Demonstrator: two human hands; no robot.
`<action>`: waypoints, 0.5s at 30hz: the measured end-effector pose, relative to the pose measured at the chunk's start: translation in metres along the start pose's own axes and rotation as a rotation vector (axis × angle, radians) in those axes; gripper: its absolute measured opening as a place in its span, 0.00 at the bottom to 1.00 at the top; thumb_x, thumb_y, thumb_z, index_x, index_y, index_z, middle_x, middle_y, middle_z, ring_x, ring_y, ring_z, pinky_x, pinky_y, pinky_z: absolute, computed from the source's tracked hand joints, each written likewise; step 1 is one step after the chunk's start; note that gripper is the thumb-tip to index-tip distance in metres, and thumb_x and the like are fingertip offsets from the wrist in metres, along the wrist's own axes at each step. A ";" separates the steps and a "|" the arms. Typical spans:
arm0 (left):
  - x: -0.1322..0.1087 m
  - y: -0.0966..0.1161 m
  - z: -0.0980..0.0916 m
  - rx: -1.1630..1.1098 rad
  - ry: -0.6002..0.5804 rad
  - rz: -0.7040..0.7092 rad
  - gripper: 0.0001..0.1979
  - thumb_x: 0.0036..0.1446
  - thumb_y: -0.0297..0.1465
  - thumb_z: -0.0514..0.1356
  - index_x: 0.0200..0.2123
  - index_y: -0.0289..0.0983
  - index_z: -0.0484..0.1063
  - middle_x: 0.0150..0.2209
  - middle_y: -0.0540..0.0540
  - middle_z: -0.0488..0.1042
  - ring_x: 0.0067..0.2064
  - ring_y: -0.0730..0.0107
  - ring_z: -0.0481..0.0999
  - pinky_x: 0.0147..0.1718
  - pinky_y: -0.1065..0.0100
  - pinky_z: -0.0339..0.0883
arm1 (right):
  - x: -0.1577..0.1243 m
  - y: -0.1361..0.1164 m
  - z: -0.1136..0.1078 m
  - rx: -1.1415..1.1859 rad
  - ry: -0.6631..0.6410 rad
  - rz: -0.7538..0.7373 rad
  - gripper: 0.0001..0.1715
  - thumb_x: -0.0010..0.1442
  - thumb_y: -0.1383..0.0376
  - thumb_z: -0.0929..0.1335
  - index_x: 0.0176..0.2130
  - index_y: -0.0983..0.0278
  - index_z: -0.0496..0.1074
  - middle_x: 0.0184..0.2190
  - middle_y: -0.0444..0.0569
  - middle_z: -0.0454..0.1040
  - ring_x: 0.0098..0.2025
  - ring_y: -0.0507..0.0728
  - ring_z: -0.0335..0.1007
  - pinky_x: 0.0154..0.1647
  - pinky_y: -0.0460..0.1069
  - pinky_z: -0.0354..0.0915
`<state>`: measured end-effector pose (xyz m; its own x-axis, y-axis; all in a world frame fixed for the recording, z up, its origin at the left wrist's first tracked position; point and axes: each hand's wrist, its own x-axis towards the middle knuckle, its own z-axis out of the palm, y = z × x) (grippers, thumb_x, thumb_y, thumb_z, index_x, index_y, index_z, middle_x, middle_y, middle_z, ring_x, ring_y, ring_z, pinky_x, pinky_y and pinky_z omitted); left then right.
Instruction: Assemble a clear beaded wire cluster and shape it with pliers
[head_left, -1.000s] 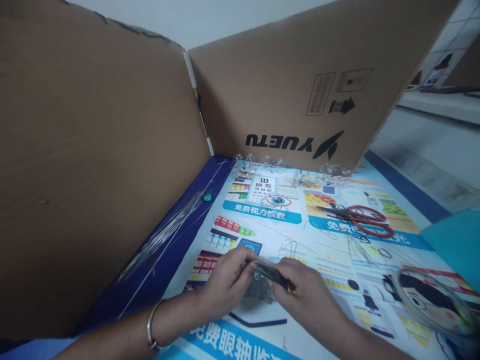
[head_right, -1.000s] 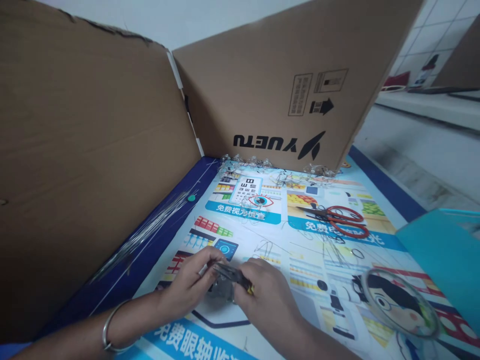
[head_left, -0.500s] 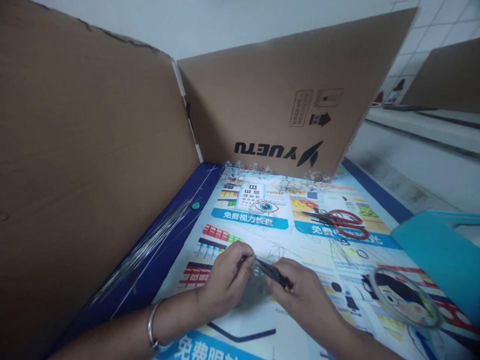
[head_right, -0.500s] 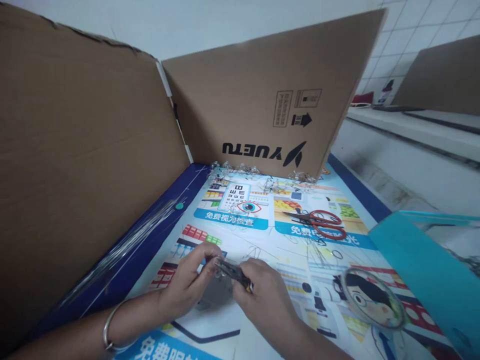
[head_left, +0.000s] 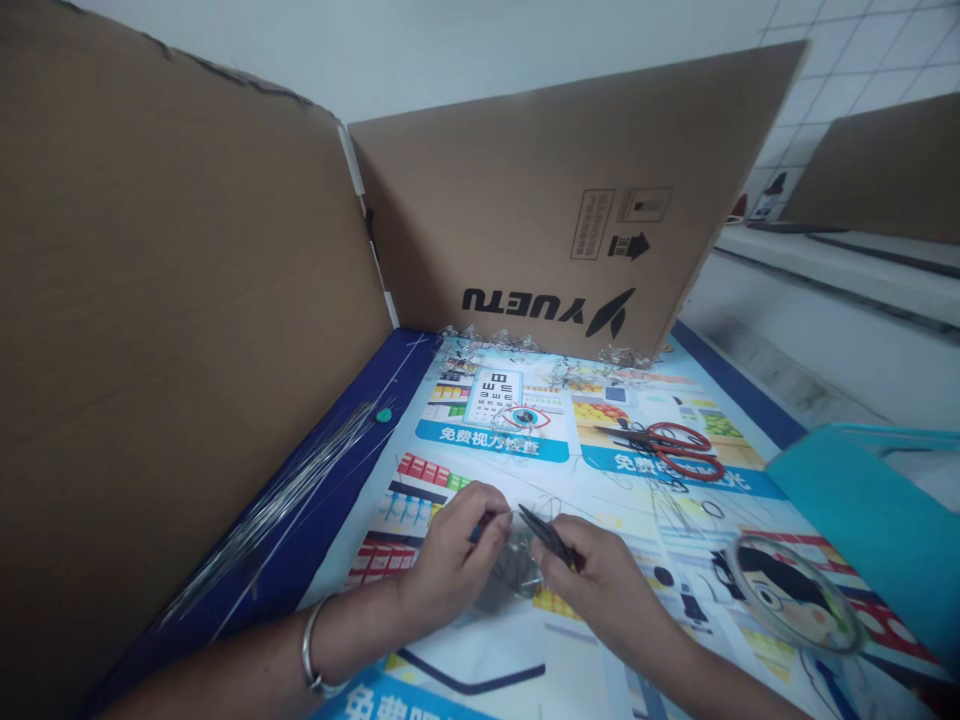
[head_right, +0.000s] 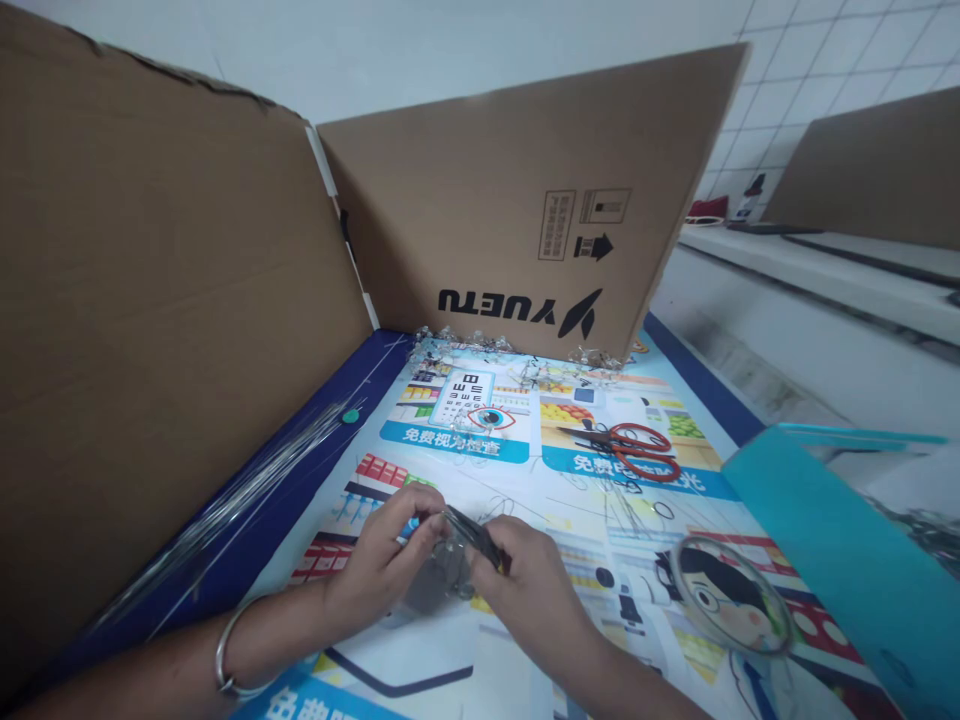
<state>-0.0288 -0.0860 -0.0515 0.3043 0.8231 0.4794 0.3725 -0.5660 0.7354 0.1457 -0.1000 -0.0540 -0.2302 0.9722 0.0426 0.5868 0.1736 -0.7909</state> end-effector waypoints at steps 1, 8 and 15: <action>0.000 0.000 0.000 -0.002 0.003 0.011 0.06 0.59 0.25 0.50 0.32 0.36 0.65 0.30 0.48 0.68 0.33 0.71 0.68 0.34 0.70 0.62 | 0.000 0.000 0.000 0.003 -0.001 0.002 0.13 0.54 0.62 0.61 0.21 0.61 0.55 0.19 0.39 0.56 0.23 0.50 0.53 0.23 0.45 0.51; -0.001 -0.004 0.001 -0.014 0.008 0.038 0.06 0.60 0.25 0.51 0.31 0.37 0.64 0.29 0.48 0.67 0.33 0.71 0.67 0.34 0.70 0.62 | 0.001 -0.001 0.000 0.022 -0.006 0.025 0.13 0.52 0.61 0.61 0.20 0.61 0.54 0.19 0.39 0.55 0.23 0.51 0.53 0.23 0.45 0.50; -0.003 -0.009 0.004 -0.013 -0.025 -0.029 0.05 0.56 0.25 0.54 0.28 0.36 0.67 0.28 0.48 0.70 0.32 0.70 0.69 0.34 0.69 0.62 | 0.003 0.002 0.002 0.063 0.001 0.037 0.13 0.52 0.60 0.61 0.20 0.61 0.55 0.19 0.40 0.54 0.24 0.51 0.52 0.24 0.45 0.50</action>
<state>-0.0299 -0.0840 -0.0614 0.3154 0.8376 0.4461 0.3700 -0.5414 0.7550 0.1445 -0.0970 -0.0572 -0.2083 0.9780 0.0128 0.5450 0.1269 -0.8288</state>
